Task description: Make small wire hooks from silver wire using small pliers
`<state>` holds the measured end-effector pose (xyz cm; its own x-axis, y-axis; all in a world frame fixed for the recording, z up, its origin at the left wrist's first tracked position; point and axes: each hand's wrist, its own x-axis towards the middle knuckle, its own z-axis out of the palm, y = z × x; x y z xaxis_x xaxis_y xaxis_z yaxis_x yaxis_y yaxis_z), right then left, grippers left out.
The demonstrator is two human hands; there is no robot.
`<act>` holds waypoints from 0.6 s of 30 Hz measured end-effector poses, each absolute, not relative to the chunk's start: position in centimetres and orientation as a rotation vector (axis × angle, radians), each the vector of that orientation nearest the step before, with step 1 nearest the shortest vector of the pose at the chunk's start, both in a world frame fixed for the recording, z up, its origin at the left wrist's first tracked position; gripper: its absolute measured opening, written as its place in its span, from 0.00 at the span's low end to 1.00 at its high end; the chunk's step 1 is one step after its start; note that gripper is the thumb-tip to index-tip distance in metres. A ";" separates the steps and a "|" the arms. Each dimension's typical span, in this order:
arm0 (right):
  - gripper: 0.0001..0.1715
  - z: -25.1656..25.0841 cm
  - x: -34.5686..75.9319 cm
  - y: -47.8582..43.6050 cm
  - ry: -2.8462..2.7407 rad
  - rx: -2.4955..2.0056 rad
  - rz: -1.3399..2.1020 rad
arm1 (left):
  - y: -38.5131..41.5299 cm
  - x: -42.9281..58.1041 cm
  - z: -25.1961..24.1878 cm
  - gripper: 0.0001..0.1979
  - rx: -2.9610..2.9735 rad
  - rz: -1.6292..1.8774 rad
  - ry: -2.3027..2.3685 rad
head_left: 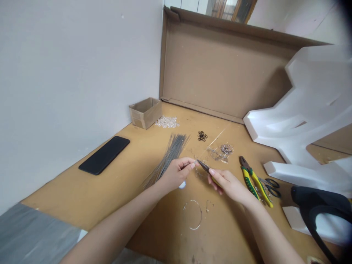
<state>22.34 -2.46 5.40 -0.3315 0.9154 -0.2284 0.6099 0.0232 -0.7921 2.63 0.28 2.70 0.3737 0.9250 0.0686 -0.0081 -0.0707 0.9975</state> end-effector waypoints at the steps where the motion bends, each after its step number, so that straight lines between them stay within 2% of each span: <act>1: 0.29 5.4 22.4 -2.5 -1.994 -1.562 1.153 | 0.3 2.6 2.7 0.15 1.407 0.966 0.884; 5: 0.27 5.5 22.4 -2.5 -2.090 -1.572 0.942 | 0.5 2.5 2.9 0.14 1.377 0.965 0.851; 14: 0.26 5.5 22.2 -2.4 -2.127 -1.539 0.929 | 0.5 2.4 2.7 0.14 1.252 0.891 0.779; 18: 0.23 5.6 22.0 -2.4 -2.194 -1.536 0.793 | 0.5 2.4 2.6 0.13 1.129 0.869 0.695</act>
